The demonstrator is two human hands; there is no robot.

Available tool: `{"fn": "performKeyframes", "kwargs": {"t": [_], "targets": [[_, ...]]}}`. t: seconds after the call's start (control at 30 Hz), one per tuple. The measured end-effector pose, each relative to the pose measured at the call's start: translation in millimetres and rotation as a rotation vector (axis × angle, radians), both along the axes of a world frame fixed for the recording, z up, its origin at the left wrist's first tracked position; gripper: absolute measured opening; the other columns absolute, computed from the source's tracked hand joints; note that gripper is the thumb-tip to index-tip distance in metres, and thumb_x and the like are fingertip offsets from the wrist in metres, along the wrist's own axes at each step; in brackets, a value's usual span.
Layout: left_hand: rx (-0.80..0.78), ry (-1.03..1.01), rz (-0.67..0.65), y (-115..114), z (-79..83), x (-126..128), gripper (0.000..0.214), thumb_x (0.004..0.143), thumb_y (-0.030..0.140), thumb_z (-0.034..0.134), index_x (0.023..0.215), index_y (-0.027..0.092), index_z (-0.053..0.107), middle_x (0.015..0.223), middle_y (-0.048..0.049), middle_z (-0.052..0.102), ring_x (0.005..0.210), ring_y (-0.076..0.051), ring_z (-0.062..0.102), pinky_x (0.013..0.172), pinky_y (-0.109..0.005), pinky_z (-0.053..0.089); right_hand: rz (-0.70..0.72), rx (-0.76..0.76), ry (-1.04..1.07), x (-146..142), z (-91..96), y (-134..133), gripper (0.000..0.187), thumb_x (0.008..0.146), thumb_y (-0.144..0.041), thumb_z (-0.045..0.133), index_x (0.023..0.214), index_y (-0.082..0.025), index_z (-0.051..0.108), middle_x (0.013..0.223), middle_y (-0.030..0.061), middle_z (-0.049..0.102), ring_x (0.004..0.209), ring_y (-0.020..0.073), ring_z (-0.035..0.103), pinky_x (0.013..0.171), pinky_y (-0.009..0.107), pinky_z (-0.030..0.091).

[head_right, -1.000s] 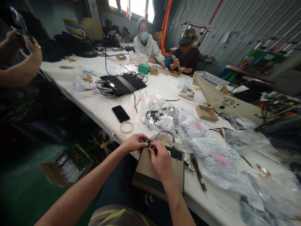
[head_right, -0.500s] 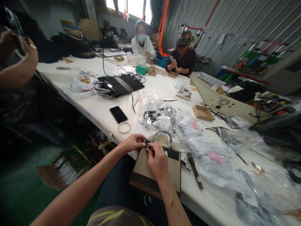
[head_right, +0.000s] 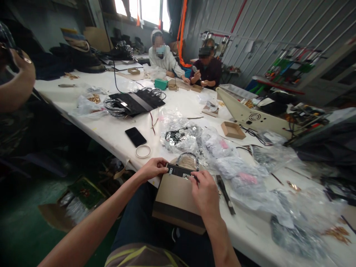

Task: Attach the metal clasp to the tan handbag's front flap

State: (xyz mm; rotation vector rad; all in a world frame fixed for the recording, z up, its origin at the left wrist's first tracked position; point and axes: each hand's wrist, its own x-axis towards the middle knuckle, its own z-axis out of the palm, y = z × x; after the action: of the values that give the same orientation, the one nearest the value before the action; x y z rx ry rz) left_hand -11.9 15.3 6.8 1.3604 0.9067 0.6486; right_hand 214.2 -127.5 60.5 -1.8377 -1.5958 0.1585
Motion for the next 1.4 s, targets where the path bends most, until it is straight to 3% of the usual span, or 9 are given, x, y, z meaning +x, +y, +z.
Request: {"fn": "performKeyframes", "kwargs": {"t": [0.1,0.23,0.37,0.5,0.6,0.73,0.83,1.1,1.4], "targets": [[-0.014,0.004,-0.002,1.2,2.4,1.1,0.039,0.069,0.032,0.086,0.102,0.011,0.082,0.071,0.0006,0.068,0.068,-0.014,0.058,0.066,-0.028,0.041,-0.079,-0.17,-0.068,2.0,-3.4,-10.5,0.019,0.101,-0.03,0.062,0.101,-0.022,0.079,0.108,0.0081,0.074,0.095,0.0261,0.07,0.09,0.042,0.055],[-0.032,0.007,-0.016,-0.9,5.3,1.4,0.043,0.071,0.035,0.085,0.106,0.011,0.081,0.079,-0.0033,0.074,0.074,-0.017,0.063,0.069,-0.029,0.045,-0.165,-0.199,-0.067,-4.3,-9.3,-10.4,0.018,0.101,-0.024,0.061,0.109,-0.019,0.076,0.115,0.0092,0.074,0.103,0.0261,0.07,0.093,0.039,0.053],[-0.03,0.039,-0.008,-6.2,12.4,1.3,0.043,0.073,0.038,0.084,0.108,0.012,0.079,0.09,-0.0083,0.079,0.083,-0.021,0.069,0.073,-0.032,0.051,-0.241,-0.319,-0.141,-6.9,-1.6,-4.8,0.019,0.103,-0.024,0.064,0.113,-0.02,0.079,0.115,0.0089,0.076,0.104,0.0251,0.072,0.091,0.036,0.051],[0.12,0.187,0.105,-7.3,40.1,3.7,0.044,0.079,0.038,0.081,0.116,0.013,0.078,0.104,-0.013,0.08,0.091,-0.025,0.072,0.076,-0.035,0.055,-0.282,-0.497,-0.275,-11.7,12.5,1.3,0.02,0.106,-0.024,0.06,0.1,-0.025,0.079,0.113,0.0062,0.077,0.102,0.026,0.074,0.076,0.036,0.047],[0.284,0.186,0.173,-5.8,69.7,6.9,0.041,0.083,0.039,0.079,0.117,0.016,0.078,0.115,-0.0139,0.08,0.101,-0.026,0.073,0.086,-0.038,0.058,-0.26,-0.56,-0.332,-16.8,20.8,4.7,0.027,0.106,-0.014,0.051,0.106,-0.022,0.078,0.116,0.0089,0.077,0.105,0.0269,0.075,0.076,0.036,0.049],[0.317,0.111,0.155,-9.3,95.3,12.7,0.038,0.087,0.042,0.08,0.116,0.017,0.079,0.11,-0.011,0.082,0.099,-0.023,0.074,0.091,-0.037,0.059,-0.238,-0.576,-0.405,-25.5,26.4,4.2,0.039,0.104,-0.004,0.039,0.113,-0.016,0.075,0.123,0.0162,0.074,0.118,0.0303,0.073,0.078,0.036,0.053],[0.293,0.096,0.144,-16.5,97.7,19.1,0.036,0.087,0.04,0.081,0.114,0.016,0.079,0.106,-0.0101,0.082,0.097,-0.022,0.075,0.088,-0.034,0.059,-0.297,-0.516,-0.415,-32.2,25.6,1.4,0.04,0.103,-0.002,0.037,0.117,-0.014,0.072,0.123,0.0193,0.074,0.113,0.0308,0.075,0.076,0.035,0.054],[0.297,0.067,0.104,-30.2,96.5,36.3,0.035,0.088,0.04,0.081,0.112,0.014,0.081,0.104,-0.01,0.083,0.093,-0.022,0.075,0.083,-0.032,0.059,-0.352,-0.491,-0.298,-31.3,19.1,2.2,0.035,0.104,-0.006,0.043,0.112,-0.017,0.075,0.109,0.015,0.079,0.1,0.0315,0.08,0.077,0.036,0.055],[0.347,0.089,0.126,-29.7,104.9,24.8,0.031,0.089,0.038,0.079,0.11,0.015,0.081,0.104,-0.0095,0.084,0.093,-0.022,0.076,0.085,-0.033,0.059,-0.31,-0.497,-0.286,-28.0,17.5,-1.1,0.036,0.102,-0.007,0.049,0.114,-0.02,0.079,0.115,0.0137,0.076,0.105,0.0271,0.076,0.075,0.032,0.049]]}}
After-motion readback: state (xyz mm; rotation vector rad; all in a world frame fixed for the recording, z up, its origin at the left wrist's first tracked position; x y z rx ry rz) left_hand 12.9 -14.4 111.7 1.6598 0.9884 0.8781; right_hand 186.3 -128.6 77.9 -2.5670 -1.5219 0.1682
